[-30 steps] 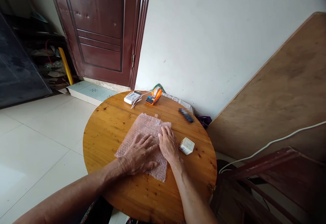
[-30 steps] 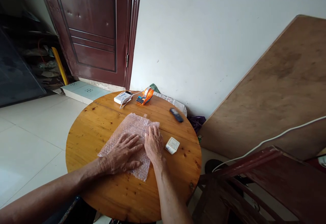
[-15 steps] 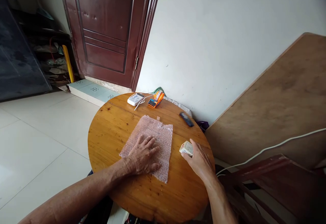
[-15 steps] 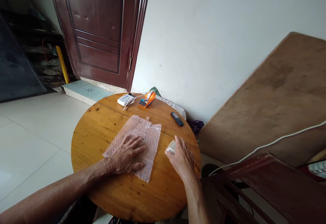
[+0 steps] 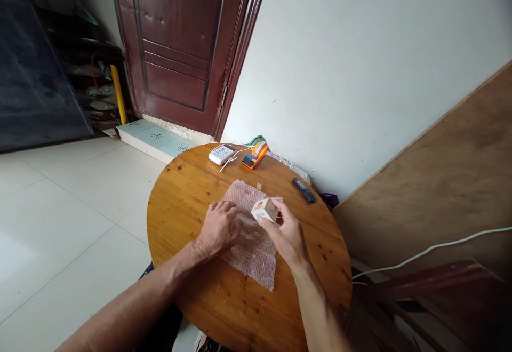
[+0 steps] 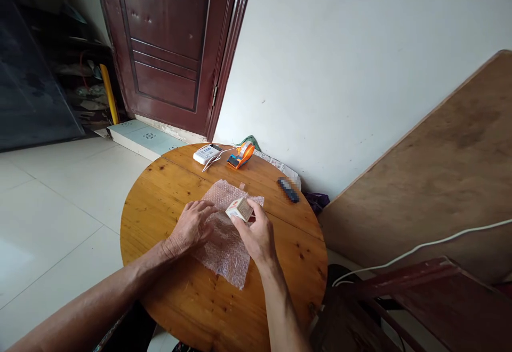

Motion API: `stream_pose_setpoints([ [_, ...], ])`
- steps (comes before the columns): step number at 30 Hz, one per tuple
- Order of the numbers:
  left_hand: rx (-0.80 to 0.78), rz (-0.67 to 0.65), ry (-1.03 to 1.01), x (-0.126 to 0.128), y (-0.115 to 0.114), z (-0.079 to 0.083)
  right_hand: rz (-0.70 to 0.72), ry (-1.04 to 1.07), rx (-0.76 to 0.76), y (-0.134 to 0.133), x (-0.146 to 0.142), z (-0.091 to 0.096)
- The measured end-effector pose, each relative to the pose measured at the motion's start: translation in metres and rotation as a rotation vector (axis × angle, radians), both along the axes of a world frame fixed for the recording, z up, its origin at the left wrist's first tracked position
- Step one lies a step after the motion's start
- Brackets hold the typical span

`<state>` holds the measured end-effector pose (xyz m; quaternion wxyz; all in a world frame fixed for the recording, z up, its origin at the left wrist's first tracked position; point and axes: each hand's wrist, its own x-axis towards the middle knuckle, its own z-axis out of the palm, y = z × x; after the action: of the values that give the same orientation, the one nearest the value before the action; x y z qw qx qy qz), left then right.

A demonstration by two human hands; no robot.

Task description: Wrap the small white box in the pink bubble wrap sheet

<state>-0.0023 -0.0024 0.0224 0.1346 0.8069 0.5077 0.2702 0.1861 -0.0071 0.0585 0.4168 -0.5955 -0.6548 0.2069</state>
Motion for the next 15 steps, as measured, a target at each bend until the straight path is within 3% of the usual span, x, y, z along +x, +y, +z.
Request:
stream_pose_setpoints([
  [2,-0.054,0.07,0.067,-0.003,0.005,-0.002,0.006,-0.114,-0.022,0.008,-0.006,-0.012],
  [7,-0.043,0.056,0.22,-0.002,0.005,-0.008,0.105,-0.231,-0.059,0.011,-0.002,-0.041],
  [15,-0.029,0.05,0.261,-0.004,0.003,-0.006,0.091,-0.141,-0.054,0.006,0.002,-0.047],
])
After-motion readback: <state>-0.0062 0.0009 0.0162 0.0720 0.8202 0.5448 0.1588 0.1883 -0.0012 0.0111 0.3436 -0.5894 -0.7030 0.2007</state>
